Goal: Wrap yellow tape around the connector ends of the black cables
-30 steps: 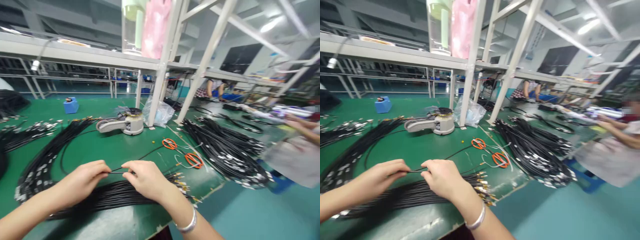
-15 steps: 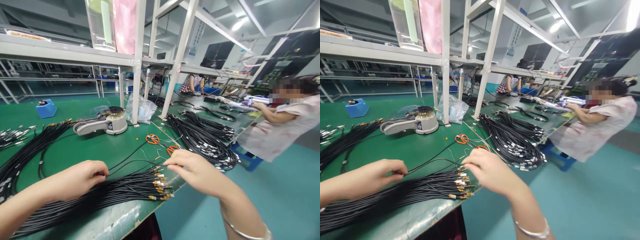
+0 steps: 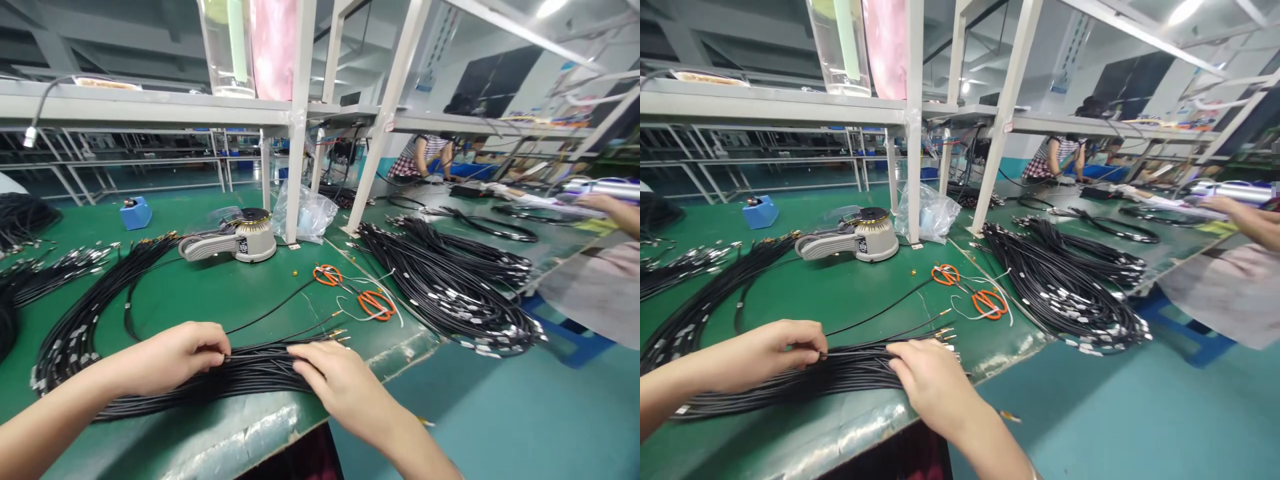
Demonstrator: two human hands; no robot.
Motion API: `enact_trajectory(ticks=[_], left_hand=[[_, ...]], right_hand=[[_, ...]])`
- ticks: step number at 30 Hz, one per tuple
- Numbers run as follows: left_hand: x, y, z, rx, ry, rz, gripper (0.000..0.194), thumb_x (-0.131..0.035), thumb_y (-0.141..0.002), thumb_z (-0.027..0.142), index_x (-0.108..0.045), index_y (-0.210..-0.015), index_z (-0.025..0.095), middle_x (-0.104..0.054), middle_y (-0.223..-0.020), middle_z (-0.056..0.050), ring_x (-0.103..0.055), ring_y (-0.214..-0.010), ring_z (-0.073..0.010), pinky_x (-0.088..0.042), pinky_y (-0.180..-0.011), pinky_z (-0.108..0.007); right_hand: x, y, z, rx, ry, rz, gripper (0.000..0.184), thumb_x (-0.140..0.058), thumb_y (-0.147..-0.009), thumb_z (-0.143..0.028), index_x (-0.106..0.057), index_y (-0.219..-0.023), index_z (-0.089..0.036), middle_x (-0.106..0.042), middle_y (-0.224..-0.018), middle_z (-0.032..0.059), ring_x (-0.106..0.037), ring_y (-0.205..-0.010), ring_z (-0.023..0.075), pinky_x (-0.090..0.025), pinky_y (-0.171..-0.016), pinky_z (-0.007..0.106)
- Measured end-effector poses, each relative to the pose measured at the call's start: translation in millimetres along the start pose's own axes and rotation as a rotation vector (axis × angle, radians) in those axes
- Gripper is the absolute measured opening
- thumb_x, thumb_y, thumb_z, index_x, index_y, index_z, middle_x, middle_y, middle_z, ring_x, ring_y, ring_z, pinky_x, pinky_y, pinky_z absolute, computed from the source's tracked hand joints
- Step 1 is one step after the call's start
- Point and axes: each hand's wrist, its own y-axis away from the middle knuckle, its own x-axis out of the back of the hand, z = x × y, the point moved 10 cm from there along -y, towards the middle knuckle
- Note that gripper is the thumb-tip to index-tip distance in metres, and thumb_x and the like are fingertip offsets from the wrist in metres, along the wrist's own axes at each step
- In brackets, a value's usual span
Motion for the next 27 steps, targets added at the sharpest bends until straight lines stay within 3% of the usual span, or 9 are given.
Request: enact_trajectory(ticks=[3, 9, 13, 16, 22, 24, 27], left_hand=[[0.1, 7, -8, 0.046, 0.001, 0.002, 0.017, -0.045, -0.085, 0.026, -0.062, -0.084, 0.023, -0.064, -0.087, 0.002, -0.057, -0.081, -0.0149, -0.041, -0.074, -0.023], [-32.3, -12, 30, -0.059, 0.089, -0.081, 0.016, -0.051, -0.080, 0.025, -0.066, -0.083, 0.022, -0.068, -0.081, 0.002, -0.059, -0.076, -0.0153, -0.041, -0.067, -0.022], [-32.3, -19, 32, -0.033, 0.145, -0.020, 0.016, -0.050, -0.079, 0.026, -0.066, -0.083, 0.022, -0.068, -0.080, 0.002, -0.059, -0.073, -0.0153, -0.041, -0.064, -0.022], [-31.0, -17, 25, 0.023, 0.161, -0.026, 0.018, -0.050, -0.079, 0.030, -0.065, -0.082, 0.021, -0.067, -0.079, 0.001, -0.058, -0.073, -0.0155, -0.041, -0.064, -0.022], [-47.6, -26, 58, -0.082, 0.225, -0.108, 0.016, -0.053, -0.075, 0.028, -0.065, -0.080, 0.020, -0.065, -0.074, 0.003, -0.055, -0.069, -0.0142, -0.039, -0.061, -0.021], [-48.9, -29, 61, -0.059, 0.284, -0.094, 0.014, -0.052, -0.075, 0.027, -0.063, -0.078, 0.019, -0.062, -0.070, 0.003, -0.054, -0.066, -0.0135, -0.038, -0.059, -0.021], [-50.1, -30, 55, 0.005, 0.390, -0.098, 0.015, -0.052, -0.077, 0.029, -0.061, -0.077, 0.017, -0.060, -0.065, 0.004, -0.051, -0.062, -0.0128, -0.037, -0.057, -0.021]], right_hand=[[-7, 0, 11, -0.090, -0.080, 0.010, 0.022, -0.050, -0.091, -0.023, -0.068, -0.102, -0.020, -0.074, -0.090, 0.0016, -0.067, -0.082, 0.0167, -0.049, -0.077, 0.027], [-21, -8, -37, 0.050, 0.119, -0.130, 0.022, -0.050, -0.089, -0.018, -0.072, -0.087, -0.021, -0.074, -0.084, 0.0025, -0.068, -0.078, 0.0194, -0.045, -0.069, 0.027], [2, 4, -22, -0.059, 0.130, -0.087, 0.017, -0.057, -0.085, -0.022, -0.068, -0.098, -0.021, -0.074, -0.089, 0.0016, -0.066, -0.078, 0.0183, -0.044, -0.064, 0.024], [20, 18, -7, -0.098, 0.143, -0.034, 0.015, -0.054, -0.087, -0.020, -0.069, -0.089, -0.023, -0.072, -0.085, -0.0016, -0.065, -0.078, 0.0155, -0.043, -0.065, 0.023], [6, 16, -30, 0.049, 0.233, -0.089, 0.016, -0.056, -0.087, -0.020, -0.072, -0.085, -0.022, -0.071, -0.076, 0.0010, -0.063, -0.073, 0.0170, -0.045, -0.067, 0.027], [24, 22, -26, 0.042, 0.207, 0.012, 0.012, -0.061, -0.084, -0.024, -0.071, -0.092, -0.022, -0.071, -0.085, 0.0026, -0.063, -0.082, 0.0197, -0.047, -0.075, 0.031], [66, 49, 1, -0.023, 0.055, 0.249, 0.020, -0.064, -0.081, -0.028, -0.067, -0.101, -0.024, -0.069, -0.103, 0.0036, -0.061, -0.097, 0.0211, -0.046, -0.088, 0.035]])
